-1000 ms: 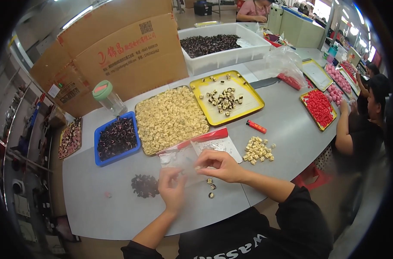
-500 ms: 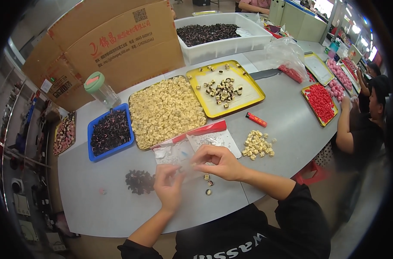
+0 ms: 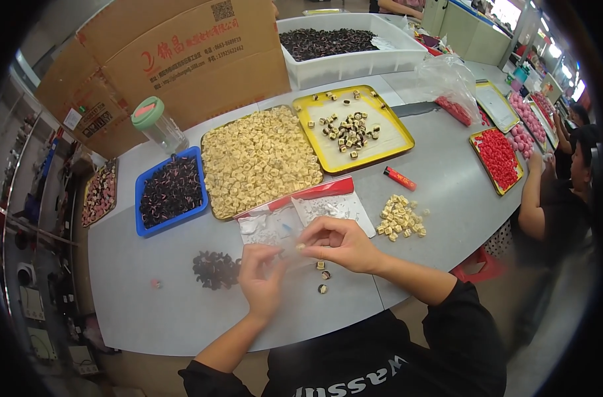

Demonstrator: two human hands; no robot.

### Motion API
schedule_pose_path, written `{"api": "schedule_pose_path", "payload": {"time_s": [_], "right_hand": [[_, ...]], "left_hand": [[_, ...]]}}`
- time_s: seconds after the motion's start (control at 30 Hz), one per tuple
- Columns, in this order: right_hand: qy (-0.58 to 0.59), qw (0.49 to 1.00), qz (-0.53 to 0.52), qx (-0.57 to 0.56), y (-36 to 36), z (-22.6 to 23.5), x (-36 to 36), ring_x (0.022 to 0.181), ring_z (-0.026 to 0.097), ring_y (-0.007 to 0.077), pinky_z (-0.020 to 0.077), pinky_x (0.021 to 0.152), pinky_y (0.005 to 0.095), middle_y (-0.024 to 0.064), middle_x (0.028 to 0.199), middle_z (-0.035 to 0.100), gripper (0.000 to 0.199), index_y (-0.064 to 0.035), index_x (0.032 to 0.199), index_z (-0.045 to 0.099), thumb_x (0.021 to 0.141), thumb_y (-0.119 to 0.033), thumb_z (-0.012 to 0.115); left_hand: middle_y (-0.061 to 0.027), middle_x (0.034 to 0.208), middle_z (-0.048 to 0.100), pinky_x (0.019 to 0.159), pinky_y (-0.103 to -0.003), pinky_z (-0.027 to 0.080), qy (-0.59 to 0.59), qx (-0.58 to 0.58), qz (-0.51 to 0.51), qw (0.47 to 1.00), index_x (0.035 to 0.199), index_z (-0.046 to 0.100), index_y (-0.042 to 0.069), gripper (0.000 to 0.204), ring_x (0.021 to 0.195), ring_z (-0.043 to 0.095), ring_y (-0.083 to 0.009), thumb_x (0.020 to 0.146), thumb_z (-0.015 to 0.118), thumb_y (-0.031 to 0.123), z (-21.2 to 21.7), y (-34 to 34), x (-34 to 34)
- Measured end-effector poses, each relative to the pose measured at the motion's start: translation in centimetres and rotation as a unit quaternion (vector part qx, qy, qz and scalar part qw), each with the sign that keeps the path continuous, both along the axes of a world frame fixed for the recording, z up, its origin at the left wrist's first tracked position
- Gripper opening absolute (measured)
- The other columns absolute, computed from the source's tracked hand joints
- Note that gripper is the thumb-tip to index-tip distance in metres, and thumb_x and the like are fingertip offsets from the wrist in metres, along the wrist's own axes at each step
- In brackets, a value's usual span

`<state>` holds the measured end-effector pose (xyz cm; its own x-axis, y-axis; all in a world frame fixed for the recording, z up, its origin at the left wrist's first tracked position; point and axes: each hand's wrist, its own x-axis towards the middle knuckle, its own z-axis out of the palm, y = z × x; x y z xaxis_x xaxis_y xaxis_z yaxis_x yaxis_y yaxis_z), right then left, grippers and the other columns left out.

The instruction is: Applying glue and assembling small components on a factory production line.

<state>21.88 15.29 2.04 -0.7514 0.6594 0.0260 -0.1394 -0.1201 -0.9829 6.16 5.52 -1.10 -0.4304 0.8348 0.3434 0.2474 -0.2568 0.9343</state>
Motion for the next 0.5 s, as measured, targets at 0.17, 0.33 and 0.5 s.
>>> {"api": "schedule_pose_path", "payload": {"time_s": [0.17,0.33,0.5], "right_hand": [[0.012,1.000,0.006,0.005,0.11,-0.15,0.02,0.090,0.055,0.0116,0.0472,0.080,0.0253,0.0078,0.096,0.055,0.018,0.0033,0.096,0.057,0.079,0.001,0.062],[0.015,1.000,0.009,0.012,0.29,-0.07,-0.06,0.089,0.054,0.0121,0.0470,0.078,0.0251,0.0082,0.096,0.055,0.017,0.0036,0.096,0.057,0.079,0.002,0.061],[0.020,1.000,0.010,0.008,0.33,-0.18,-0.08,0.088,0.054,0.0118,0.0468,0.077,0.0248,0.0083,0.096,0.055,0.017,0.0036,0.096,0.057,0.079,0.002,0.061]], "left_hand": [[-0.0042,0.090,0.047,0.067,-0.020,0.036,0.013,0.013,-0.024,1.000,0.090,0.057,0.001,0.023,0.073,0.042,-0.0096,0.072,0.071,0.003,-0.22,-0.01,-0.19],[-0.0044,0.091,0.047,0.068,-0.020,0.036,0.008,0.013,-0.035,0.999,0.090,0.056,0.001,0.024,0.074,0.042,-0.0097,0.071,0.071,0.003,-0.30,0.14,-0.25],[-0.0046,0.091,0.047,0.068,-0.020,0.036,0.013,0.012,-0.037,0.999,0.090,0.056,0.001,0.024,0.074,0.042,-0.0096,0.071,0.071,0.003,-0.24,0.11,-0.21]]}}
